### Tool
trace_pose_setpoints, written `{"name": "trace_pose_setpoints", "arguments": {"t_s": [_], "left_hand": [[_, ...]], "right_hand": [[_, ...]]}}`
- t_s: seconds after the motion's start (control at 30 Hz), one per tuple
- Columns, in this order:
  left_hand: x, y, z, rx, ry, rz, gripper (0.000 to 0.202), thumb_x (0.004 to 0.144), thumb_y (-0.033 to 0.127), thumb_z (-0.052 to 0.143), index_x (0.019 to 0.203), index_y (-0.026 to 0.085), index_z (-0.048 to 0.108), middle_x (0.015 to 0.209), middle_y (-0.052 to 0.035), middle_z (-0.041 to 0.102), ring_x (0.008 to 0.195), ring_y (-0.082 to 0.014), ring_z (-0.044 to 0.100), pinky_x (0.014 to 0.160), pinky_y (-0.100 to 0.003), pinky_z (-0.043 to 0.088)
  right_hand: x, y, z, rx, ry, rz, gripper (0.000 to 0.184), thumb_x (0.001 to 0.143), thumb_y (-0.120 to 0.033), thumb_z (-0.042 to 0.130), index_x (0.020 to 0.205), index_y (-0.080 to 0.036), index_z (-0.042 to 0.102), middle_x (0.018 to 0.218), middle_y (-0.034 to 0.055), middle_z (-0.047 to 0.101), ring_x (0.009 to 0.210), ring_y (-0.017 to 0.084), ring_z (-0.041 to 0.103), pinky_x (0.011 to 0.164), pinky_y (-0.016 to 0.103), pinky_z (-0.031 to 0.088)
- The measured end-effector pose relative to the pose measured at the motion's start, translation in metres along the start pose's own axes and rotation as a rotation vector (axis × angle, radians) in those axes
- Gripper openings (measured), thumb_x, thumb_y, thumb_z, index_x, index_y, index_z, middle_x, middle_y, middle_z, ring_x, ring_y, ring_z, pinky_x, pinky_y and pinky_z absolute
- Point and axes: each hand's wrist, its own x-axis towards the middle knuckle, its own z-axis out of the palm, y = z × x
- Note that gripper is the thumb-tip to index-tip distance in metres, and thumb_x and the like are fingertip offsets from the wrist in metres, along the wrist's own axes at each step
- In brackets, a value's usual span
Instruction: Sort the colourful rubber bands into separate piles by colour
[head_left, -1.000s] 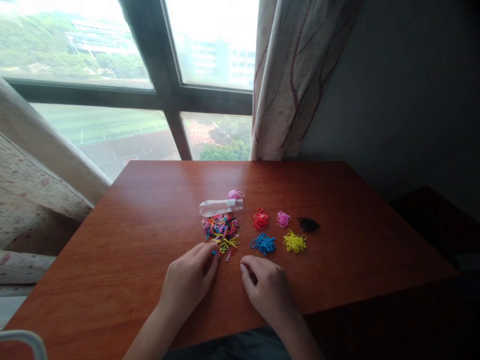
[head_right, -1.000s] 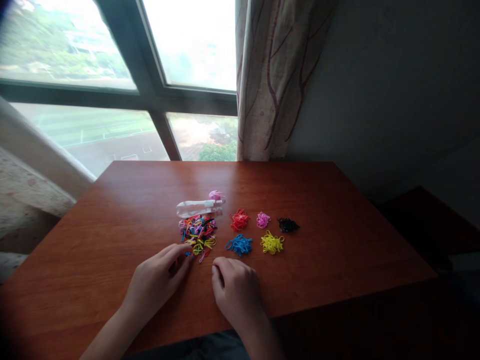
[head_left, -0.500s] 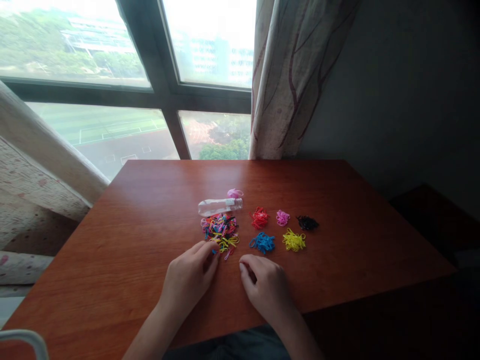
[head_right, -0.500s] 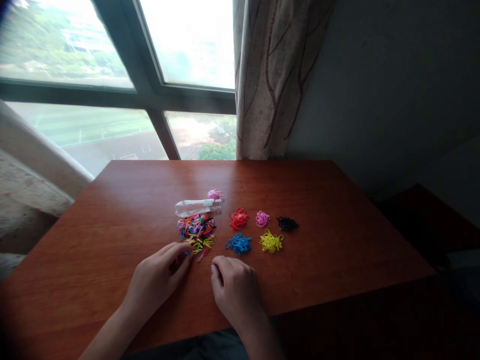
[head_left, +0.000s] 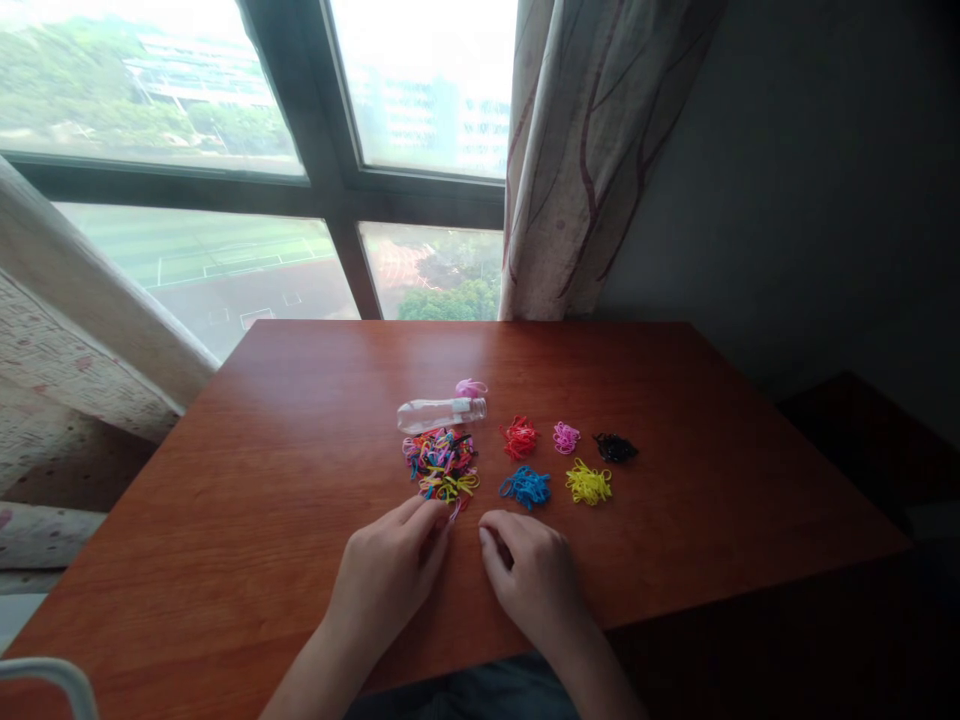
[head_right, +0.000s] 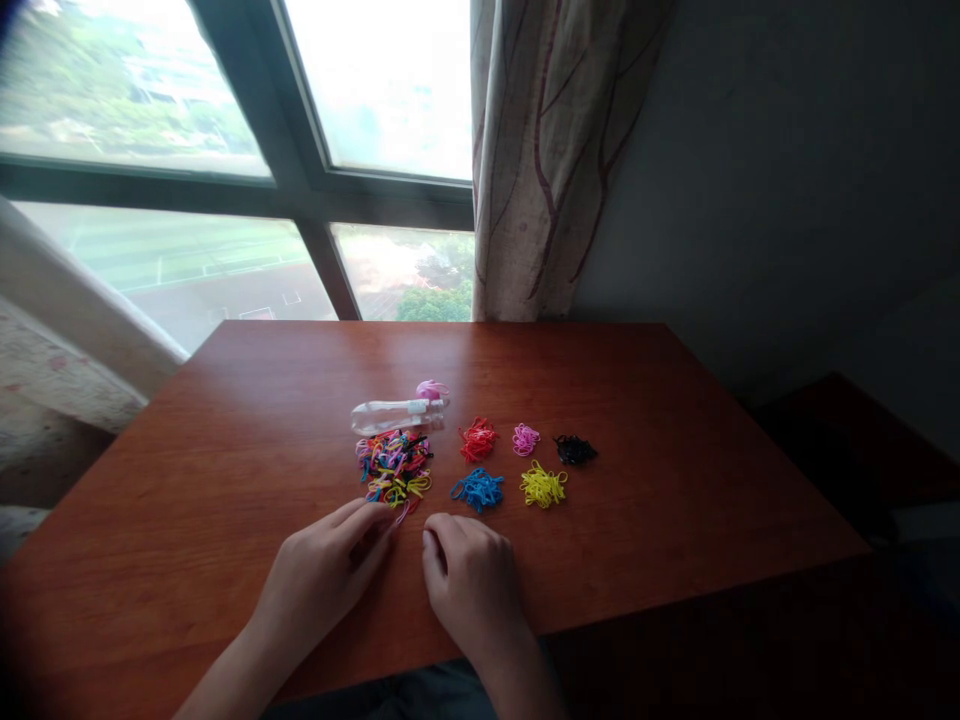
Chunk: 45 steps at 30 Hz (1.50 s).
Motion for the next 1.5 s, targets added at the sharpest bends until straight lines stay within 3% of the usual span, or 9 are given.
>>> {"name": "trace_pose_setpoints", "arguments": {"t_s": [0.33,0.63,0.8,0.93,1.13,1.33,1.5], "left_hand": [[0.002,0.004,0.002,0.103,-0.048,0.011,0.021,0.095,0.024,0.045,0.1,0.026,0.066,0.092,-0.0018,0.075,0.078,-0.0206,0.072,0.061,-0.027,0.048],[0.004,0.004,-0.004,0.065,0.063,0.029,0.02,0.094,0.026,0.045,0.094,0.024,0.065,0.084,-0.0006,0.074,0.068,-0.0165,0.069,0.056,-0.024,0.042],[0.038,0.021,-0.008,0.009,0.041,0.078,0.022,0.095,0.029,0.045,0.091,0.023,0.066,0.083,-0.0016,0.073,0.066,-0.0142,0.066,0.055,-0.023,0.04],[0.09,0.051,-0.007,0.016,-0.117,0.193,0.022,0.094,0.026,0.044,0.093,0.022,0.066,0.085,-0.0034,0.073,0.07,-0.0159,0.067,0.057,-0.023,0.042],[0.151,0.086,0.014,0.03,-0.196,0.283,0.018,0.089,0.024,0.051,0.092,0.021,0.067,0.089,-0.0068,0.073,0.078,-0.021,0.069,0.066,-0.028,0.048],[0.168,0.088,0.032,0.054,-0.236,0.278,0.018,0.087,0.023,0.052,0.094,0.02,0.069,0.087,-0.0087,0.073,0.08,-0.0226,0.07,0.069,-0.03,0.049],[0.152,0.072,0.016,0.023,-0.177,0.265,0.02,0.09,0.025,0.048,0.094,0.022,0.067,0.09,-0.0065,0.073,0.08,-0.0229,0.069,0.062,-0.028,0.045]], "right_hand": [[0.0,0.0,0.001,-0.006,0.0,-0.008,0.018,0.093,-0.017,0.047,0.086,-0.022,0.062,0.074,-0.0006,0.066,0.069,0.015,0.061,0.064,0.024,0.034],[-0.001,0.0,0.0,-0.023,0.008,-0.015,0.017,0.093,-0.016,0.047,0.087,-0.023,0.062,0.074,-0.0012,0.066,0.068,0.015,0.061,0.064,0.024,0.034],[0.0,-0.001,0.0,-0.044,0.009,-0.02,0.017,0.091,-0.016,0.048,0.079,-0.022,0.058,0.072,-0.0012,0.065,0.069,0.014,0.061,0.062,0.024,0.032],[0.001,-0.001,-0.001,-0.078,0.001,0.007,0.015,0.088,-0.014,0.051,0.075,-0.022,0.054,0.07,-0.0023,0.063,0.066,0.014,0.059,0.059,0.025,0.028],[0.001,-0.002,0.0,-0.085,-0.008,0.009,0.017,0.091,-0.017,0.049,0.075,-0.022,0.054,0.068,-0.0022,0.062,0.065,0.013,0.059,0.059,0.024,0.029],[0.0,0.0,0.002,-0.008,0.026,-0.019,0.016,0.092,-0.017,0.047,0.084,-0.022,0.06,0.074,0.0002,0.066,0.071,0.015,0.063,0.064,0.023,0.035],[0.0,0.0,0.001,0.005,0.02,-0.005,0.016,0.092,-0.017,0.047,0.084,-0.022,0.06,0.074,0.0001,0.066,0.071,0.015,0.062,0.064,0.023,0.035]]}}
